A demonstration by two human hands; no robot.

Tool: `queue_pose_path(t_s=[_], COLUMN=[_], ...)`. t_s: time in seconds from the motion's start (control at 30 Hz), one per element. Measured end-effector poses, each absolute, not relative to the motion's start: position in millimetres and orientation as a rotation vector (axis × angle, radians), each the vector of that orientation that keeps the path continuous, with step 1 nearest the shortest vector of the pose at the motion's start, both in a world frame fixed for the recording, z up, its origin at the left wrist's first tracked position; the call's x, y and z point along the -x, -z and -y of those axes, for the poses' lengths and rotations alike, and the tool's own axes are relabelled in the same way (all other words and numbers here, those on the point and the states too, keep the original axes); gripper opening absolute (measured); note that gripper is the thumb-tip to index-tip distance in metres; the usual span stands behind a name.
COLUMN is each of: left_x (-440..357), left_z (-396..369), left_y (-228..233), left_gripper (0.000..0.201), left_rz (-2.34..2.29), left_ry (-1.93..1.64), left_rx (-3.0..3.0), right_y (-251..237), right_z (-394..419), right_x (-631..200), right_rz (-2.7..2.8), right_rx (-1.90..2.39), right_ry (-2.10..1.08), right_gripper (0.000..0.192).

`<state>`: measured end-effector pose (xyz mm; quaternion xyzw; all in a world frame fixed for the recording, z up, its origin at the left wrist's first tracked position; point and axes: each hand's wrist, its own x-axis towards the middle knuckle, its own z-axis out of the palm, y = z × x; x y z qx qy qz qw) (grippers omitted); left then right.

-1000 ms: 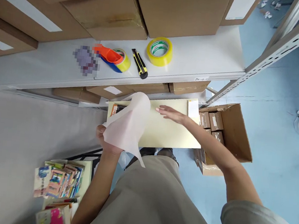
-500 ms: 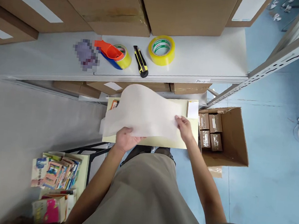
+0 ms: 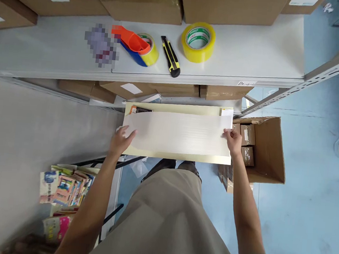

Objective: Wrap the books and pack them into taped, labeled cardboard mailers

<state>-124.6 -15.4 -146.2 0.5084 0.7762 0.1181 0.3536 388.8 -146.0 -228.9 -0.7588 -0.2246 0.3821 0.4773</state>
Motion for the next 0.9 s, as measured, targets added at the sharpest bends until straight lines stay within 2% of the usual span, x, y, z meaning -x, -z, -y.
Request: queue_pose_path(t_s=[0.13,0.2,0.27,0.47,0.53,0.63,0.77,0.9], left_x=[137,147,160,200,208,213,224,249], left_z=[-9,-10,-7,9,17,29,28,-13], left_y=[205,234,256,291,297,304,308,311], left_gripper=[0.122,0.135,0.139,0.126,0.117,0.107,0.095,0.057], left_rz=[-2.065,-1.999,-1.962,-1.932,-1.913,-1.903,-1.905,-1.88], left_ry=[0.102,0.241,0.309,0.297,0.261,0.205,0.125,0.022], left_rx=[-1.514,-1.465,-1.441,-1.48,-1.514,-1.561,-1.642,-1.669], right_y=[246,252,255,231,223,224,250,278], right_z=[144,144,144,129,113,82,32,-12], right_x=[-375,-366,-354,-289,-245,-148,-3,87], right_rz=[0.601,0.622,0.62,0.585,0.701,0.993,1.363,1.773], right_rx=[2.066,2.185,2.298,2.561,2.556,2.395,2.119,2.267], right_ry=[-0.928,-0.923,-0.905,-0.625,-0.64,-0.93,-1.341,-1.533], right_gripper=[0.045,0.038,0.033,0.012,0.015,0.019,0.009,0.025])
